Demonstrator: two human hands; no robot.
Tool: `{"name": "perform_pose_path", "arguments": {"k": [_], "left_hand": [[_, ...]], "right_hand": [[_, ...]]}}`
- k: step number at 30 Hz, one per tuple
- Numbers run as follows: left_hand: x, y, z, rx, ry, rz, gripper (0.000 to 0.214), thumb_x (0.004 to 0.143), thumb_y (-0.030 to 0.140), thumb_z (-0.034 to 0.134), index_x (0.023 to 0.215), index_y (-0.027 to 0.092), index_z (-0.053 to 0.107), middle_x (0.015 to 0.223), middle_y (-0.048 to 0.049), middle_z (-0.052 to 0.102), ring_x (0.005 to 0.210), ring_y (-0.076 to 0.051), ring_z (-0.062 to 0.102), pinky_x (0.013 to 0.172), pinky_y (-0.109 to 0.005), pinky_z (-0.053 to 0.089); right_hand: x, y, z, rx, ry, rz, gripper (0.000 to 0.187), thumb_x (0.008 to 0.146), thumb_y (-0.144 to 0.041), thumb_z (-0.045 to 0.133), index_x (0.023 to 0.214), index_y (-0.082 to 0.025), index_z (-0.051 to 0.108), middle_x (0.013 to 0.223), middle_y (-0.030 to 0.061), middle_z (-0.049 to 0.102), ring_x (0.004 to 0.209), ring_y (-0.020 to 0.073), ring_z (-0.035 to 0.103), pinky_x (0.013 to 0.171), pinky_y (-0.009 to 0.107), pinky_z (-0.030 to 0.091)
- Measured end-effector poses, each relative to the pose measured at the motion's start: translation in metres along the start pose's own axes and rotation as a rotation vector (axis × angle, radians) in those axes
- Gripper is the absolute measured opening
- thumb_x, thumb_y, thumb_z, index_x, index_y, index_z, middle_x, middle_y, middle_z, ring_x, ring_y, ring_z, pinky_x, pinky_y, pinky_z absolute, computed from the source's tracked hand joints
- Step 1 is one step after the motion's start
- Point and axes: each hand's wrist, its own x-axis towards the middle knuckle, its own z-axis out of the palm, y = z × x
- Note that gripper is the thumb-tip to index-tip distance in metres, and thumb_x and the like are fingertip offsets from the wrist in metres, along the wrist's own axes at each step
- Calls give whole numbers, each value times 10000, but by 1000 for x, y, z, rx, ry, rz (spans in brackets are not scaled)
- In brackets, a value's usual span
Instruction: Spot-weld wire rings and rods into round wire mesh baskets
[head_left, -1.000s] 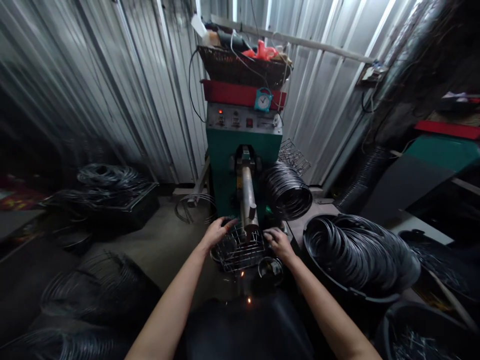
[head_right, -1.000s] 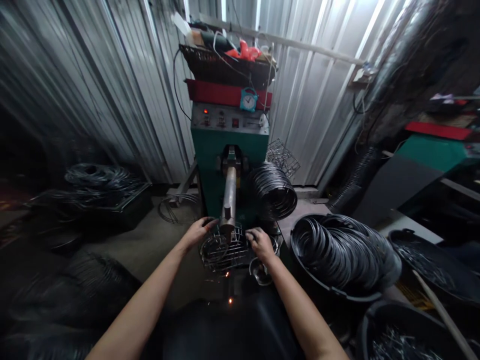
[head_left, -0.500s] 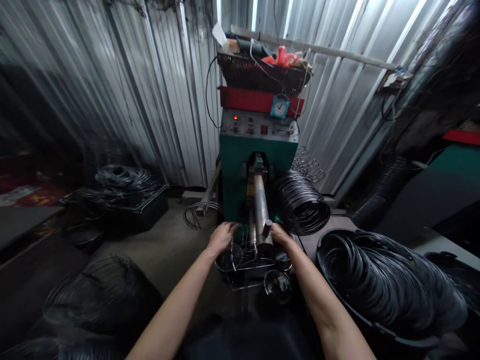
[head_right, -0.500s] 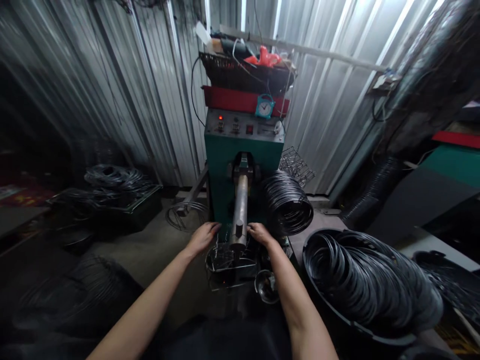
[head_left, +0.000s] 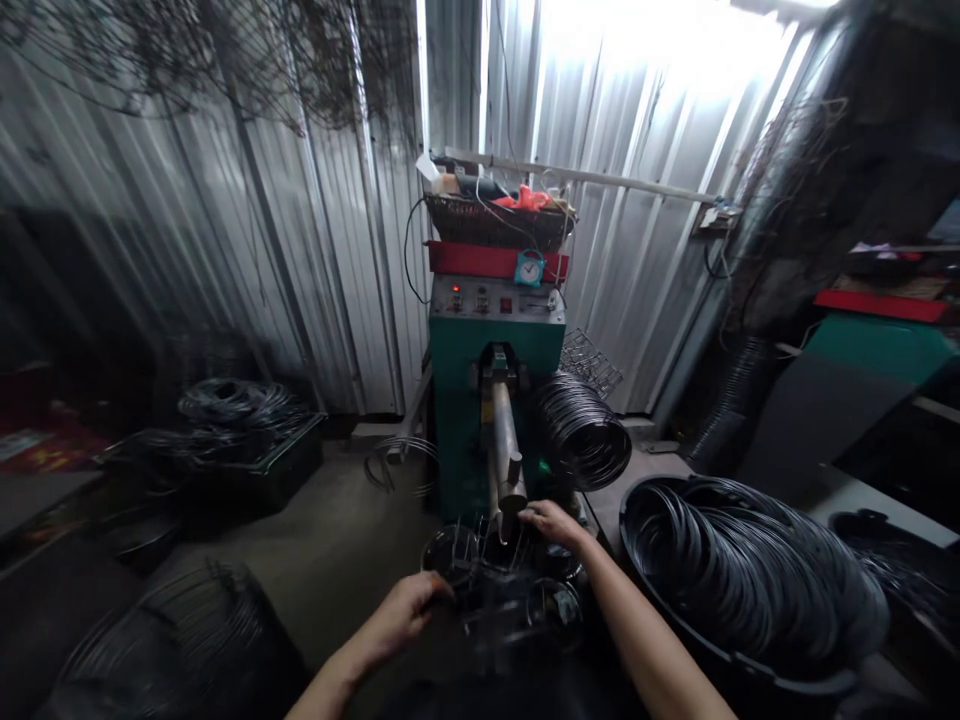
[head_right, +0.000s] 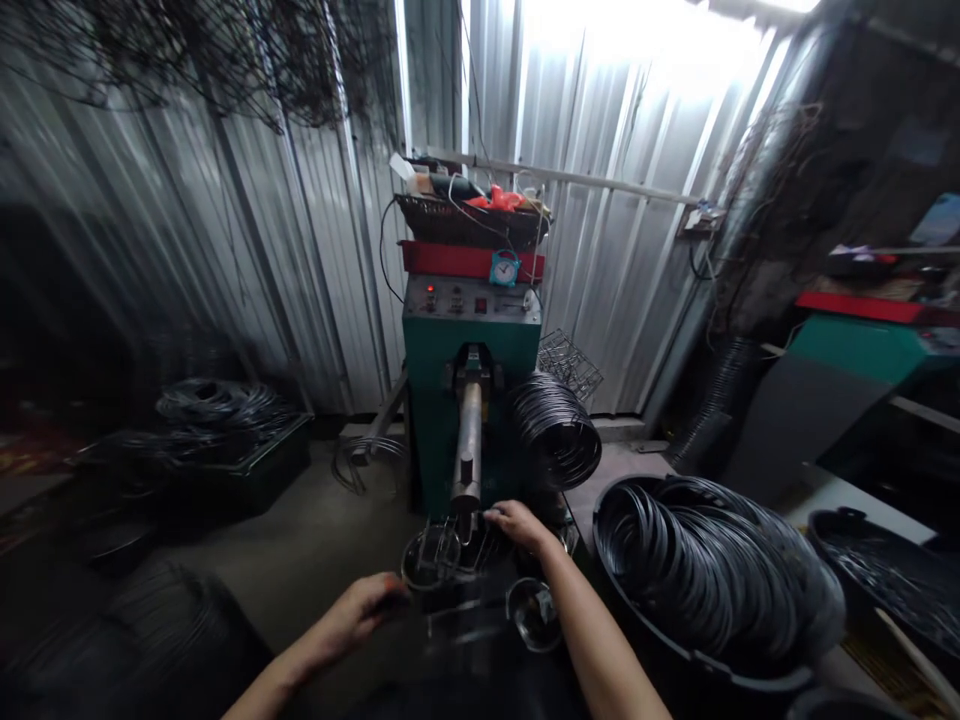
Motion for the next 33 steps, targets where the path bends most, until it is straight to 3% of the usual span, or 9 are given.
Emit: {"name": "perform_pose_path", "arguments": {"k": [3, 6, 10, 13, 17, 20, 23, 26, 33], "left_hand": [[-32, 34, -2, 209, -54, 231, 153, 809, 294, 493, 794, 215, 623, 768, -32, 611, 709, -143, 530, 649, -239, 401], [-73, 81, -17, 369, -92, 278, 140, 819, 290, 492, 770, 224, 606, 714, -25, 576, 658, -141, 476, 576, -242, 341], [-128, 133, -52, 326, -149, 57, 132, 798, 192, 480, 787, 221, 608, 783, -26, 600, 715, -143, 513, 619, -231, 365], [-162, 137, -82, 242, -51, -232, 189, 752, 169, 485, 836, 221, 647, 845, -29, 636, 801, -158, 564, 724, -236, 411], [-200, 108, -128, 291, 144, -634, 200, 731, 223, 516, 864, 228, 666, 859, -13, 670, 842, -176, 590, 798, -256, 430], [-216, 83, -163, 544, 313, -785, 201, 760, 220, 499, 875, 210, 663, 916, -46, 669, 908, -203, 590, 843, -279, 420], [-217, 53, -186, 798, 471, -886, 270, 816, 181, 419, 964, 173, 645, 1024, -109, 634, 1013, -242, 555, 895, -320, 400], [-206, 14, -187, 845, 515, -942, 327, 827, 116, 358, 993, 150, 637, 1062, -153, 610, 1062, -267, 527, 890, -353, 406], [-188, -83, -143, 674, 449, -1058, 183, 833, 142, 466, 854, 156, 647, 880, -85, 658, 875, -199, 603, 788, -345, 456]], "right_hand": [[-28, -7, 15, 82, -4, 18, 445, 717, -590, 523, 571, -172, 485, 533, -49, 365, 535, 101, 319, 509, 237, 251], [-56, -17, 33, 242, 87, 93, 517, 663, -682, 529, 577, -174, 491, 532, -39, 388, 531, 109, 347, 502, 238, 281], [-86, -31, 56, 443, 210, 193, 561, 616, -716, 569, 674, -157, 570, 588, -4, 505, 562, 141, 450, 520, 245, 360], [-97, -38, 67, 427, 190, 208, 554, 620, -709, 585, 693, -159, 598, 597, 7, 544, 584, 165, 502, 520, 248, 392], [-103, -48, 68, 264, 63, 153, 552, 620, -697, 599, 694, -152, 642, 653, 43, 608, 669, 210, 563, 579, 263, 441], [-110, -57, 65, 199, 49, 137, 570, 620, -701, 590, 735, -148, 671, 699, 65, 638, 753, 249, 591, 631, 277, 468], [-118, -66, 64, 190, 62, 133, 570, 645, -697, 574, 772, -152, 687, 728, 74, 654, 780, 263, 603, 655, 282, 483], [-126, -72, 69, 189, 91, 141, 572, 628, -706, 580, 761, -162, 696, 761, 83, 669, 798, 275, 610, 693, 290, 492], [-141, -72, 80, 151, 92, 192, 538, 584, -728, 587, 650, -204, 688, 740, 89, 670, 821, 300, 617, 722, 299, 503]]}}
